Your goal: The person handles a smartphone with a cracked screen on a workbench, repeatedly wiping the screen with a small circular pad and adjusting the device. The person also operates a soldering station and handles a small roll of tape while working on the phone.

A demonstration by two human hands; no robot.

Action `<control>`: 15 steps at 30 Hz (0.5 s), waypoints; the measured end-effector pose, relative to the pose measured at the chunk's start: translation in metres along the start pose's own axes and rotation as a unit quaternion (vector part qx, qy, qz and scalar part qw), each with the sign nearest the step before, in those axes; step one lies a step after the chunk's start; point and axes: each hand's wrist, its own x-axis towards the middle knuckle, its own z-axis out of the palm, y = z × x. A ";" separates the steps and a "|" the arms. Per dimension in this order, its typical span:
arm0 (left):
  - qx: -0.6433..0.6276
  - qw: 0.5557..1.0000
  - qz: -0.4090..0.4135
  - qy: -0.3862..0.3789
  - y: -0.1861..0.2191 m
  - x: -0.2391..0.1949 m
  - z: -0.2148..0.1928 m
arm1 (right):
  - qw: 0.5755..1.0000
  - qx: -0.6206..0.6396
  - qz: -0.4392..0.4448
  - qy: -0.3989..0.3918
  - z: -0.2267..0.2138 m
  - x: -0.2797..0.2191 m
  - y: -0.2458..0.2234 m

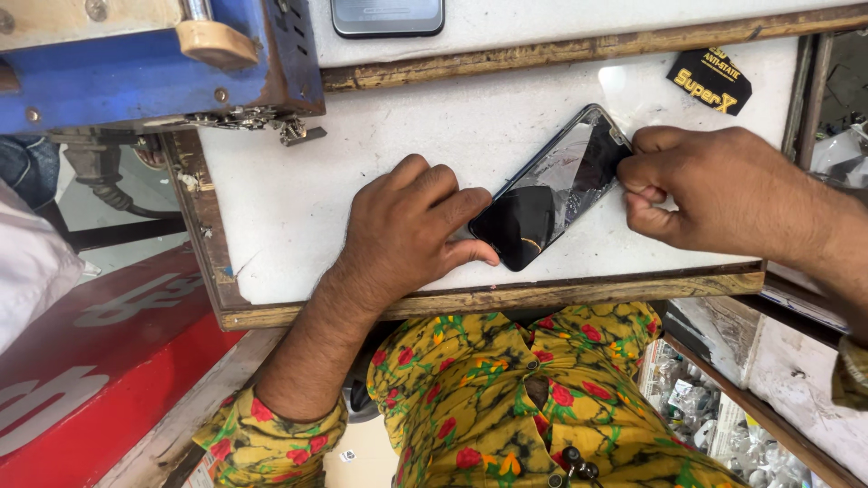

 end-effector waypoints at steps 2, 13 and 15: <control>-0.002 1.000 -0.001 -0.003 0.001 0.000 0.000 | 1.000 0.004 -0.005 0.011 0.000 -0.001 0.001; -0.013 1.000 0.012 -0.019 -0.003 -0.002 0.004 | 0.995 -0.008 0.020 0.098 0.012 -0.003 -0.005; -0.002 1.000 0.009 -0.005 -0.002 -0.002 0.003 | 0.996 -0.028 0.012 0.086 0.011 -0.002 -0.005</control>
